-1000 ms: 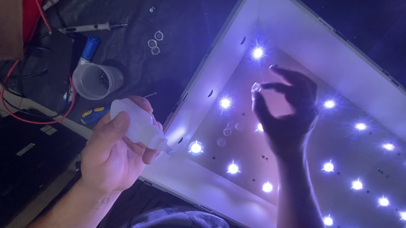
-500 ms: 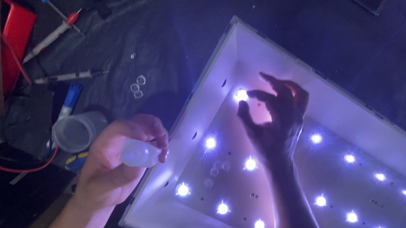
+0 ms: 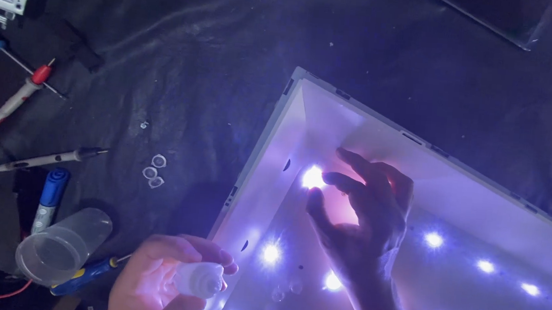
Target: Applying adhesive to small plastic LED lenses and attaching them to an LED backlight panel during a TV repair.
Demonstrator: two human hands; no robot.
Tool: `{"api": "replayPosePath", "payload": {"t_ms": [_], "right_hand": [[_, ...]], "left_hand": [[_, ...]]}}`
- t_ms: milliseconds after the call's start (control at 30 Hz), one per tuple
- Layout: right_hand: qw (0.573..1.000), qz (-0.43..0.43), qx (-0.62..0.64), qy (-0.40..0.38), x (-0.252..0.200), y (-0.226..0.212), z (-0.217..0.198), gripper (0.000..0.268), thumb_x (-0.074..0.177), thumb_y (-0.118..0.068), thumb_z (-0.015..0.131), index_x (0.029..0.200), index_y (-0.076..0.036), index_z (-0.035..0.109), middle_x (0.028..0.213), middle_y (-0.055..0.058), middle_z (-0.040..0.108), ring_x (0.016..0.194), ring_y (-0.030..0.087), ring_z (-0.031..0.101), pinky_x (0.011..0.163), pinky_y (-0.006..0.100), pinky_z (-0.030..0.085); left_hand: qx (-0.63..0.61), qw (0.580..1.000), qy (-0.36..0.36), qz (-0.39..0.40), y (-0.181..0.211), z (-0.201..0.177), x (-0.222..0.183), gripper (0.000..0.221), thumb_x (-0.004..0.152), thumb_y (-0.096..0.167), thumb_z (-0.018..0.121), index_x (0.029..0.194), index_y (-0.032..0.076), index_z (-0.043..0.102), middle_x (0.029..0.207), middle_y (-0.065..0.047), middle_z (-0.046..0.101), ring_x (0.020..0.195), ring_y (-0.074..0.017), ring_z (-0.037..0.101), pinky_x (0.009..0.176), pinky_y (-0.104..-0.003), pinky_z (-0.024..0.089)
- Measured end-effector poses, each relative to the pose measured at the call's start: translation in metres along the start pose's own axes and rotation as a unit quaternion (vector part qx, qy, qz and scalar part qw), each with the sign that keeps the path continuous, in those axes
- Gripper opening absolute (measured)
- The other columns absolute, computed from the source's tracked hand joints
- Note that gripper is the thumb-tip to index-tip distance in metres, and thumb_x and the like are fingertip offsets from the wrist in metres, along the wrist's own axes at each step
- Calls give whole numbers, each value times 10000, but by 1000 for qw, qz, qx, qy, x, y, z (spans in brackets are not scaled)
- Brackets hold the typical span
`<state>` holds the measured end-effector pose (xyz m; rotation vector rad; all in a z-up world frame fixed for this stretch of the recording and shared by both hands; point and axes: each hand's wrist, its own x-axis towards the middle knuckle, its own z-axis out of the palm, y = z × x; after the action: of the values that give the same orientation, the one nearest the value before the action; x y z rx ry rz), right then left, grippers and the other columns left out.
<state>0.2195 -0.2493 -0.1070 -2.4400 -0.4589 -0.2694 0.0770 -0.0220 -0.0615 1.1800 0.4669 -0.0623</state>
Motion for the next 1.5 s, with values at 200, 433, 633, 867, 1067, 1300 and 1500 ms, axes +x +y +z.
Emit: {"api": "replayPosePath", "payload": {"t_ms": [200, 433, 633, 867, 1067, 1300, 1500], "right_hand": [[1000, 9, -4, -11, 1, 4, 2, 146, 938, -118, 895, 1002, -151, 768, 1276, 119, 813, 1024, 236, 715, 1043, 398, 507], [1000, 13, -11, -18, 1, 5, 3, 111, 966, -184, 871, 1008, -154, 772, 1273, 112, 814, 1113, 256, 702, 1048, 395, 492], [1000, 17, -19, -17, 0, 6, 4, 123, 956, -186, 879, 1018, -159, 776, 1287, 92, 807, 1125, 269, 663, 1017, 389, 522], [999, 18, -11, -27, 0, 7, 3, 145, 948, -167, 896, 1022, -158, 772, 1292, 105, 806, 1158, 267, 672, 1046, 389, 506], [999, 19, -26, -25, -3, 8, 4, 142, 946, -177, 897, 1030, -170, 784, 1312, 73, 792, 1180, 287, 617, 982, 369, 542], [999, -8, -28, -32, 1, 8, 3, 133, 936, -151, 872, 1018, -142, 768, 1286, 100, 804, 1069, 236, 714, 1064, 401, 478], [999, -2, -27, -19, -1, 6, 4, 129, 975, -186, 856, 1049, -148, 758, 1300, 95, 803, 1131, 285, 657, 1020, 387, 510]], "left_hand": [[-16, 1000, -2, -21, -7, -10, 7, 366, 839, 52, 817, 1176, 126, 695, 1075, -233, 850, 913, -331, 882, 726, -411, 768], [-42, 996, -77, -25, -15, -28, 13, 447, 854, -45, 806, 1239, 135, 669, 1146, -249, 816, 984, -344, 865, 744, -422, 788], [-63, 994, -85, -23, -16, -29, 12, 476, 831, -100, 780, 1243, 110, 664, 1160, -266, 797, 1000, -358, 858, 740, -426, 789], [-57, 994, -93, -19, -18, -33, 13, 495, 824, -109, 775, 1259, 104, 672, 1172, -265, 795, 1009, -356, 859, 734, -427, 798], [-41, 996, -72, -22, -16, -29, 13, 491, 809, -107, 726, 1245, 114, 684, 1157, -254, 807, 966, -333, 866, 729, -429, 796], [-27, 998, -50, -17, -14, -23, 11, 483, 830, -127, 700, 1237, 131, 682, 1133, -254, 826, 936, -315, 874, 708, -403, 782], [-29, 998, -55, -20, -9, -21, 12, 425, 873, -42, 743, 1256, 132, 681, 1152, -235, 826, 949, -320, 871, 730, -399, 781]]}}
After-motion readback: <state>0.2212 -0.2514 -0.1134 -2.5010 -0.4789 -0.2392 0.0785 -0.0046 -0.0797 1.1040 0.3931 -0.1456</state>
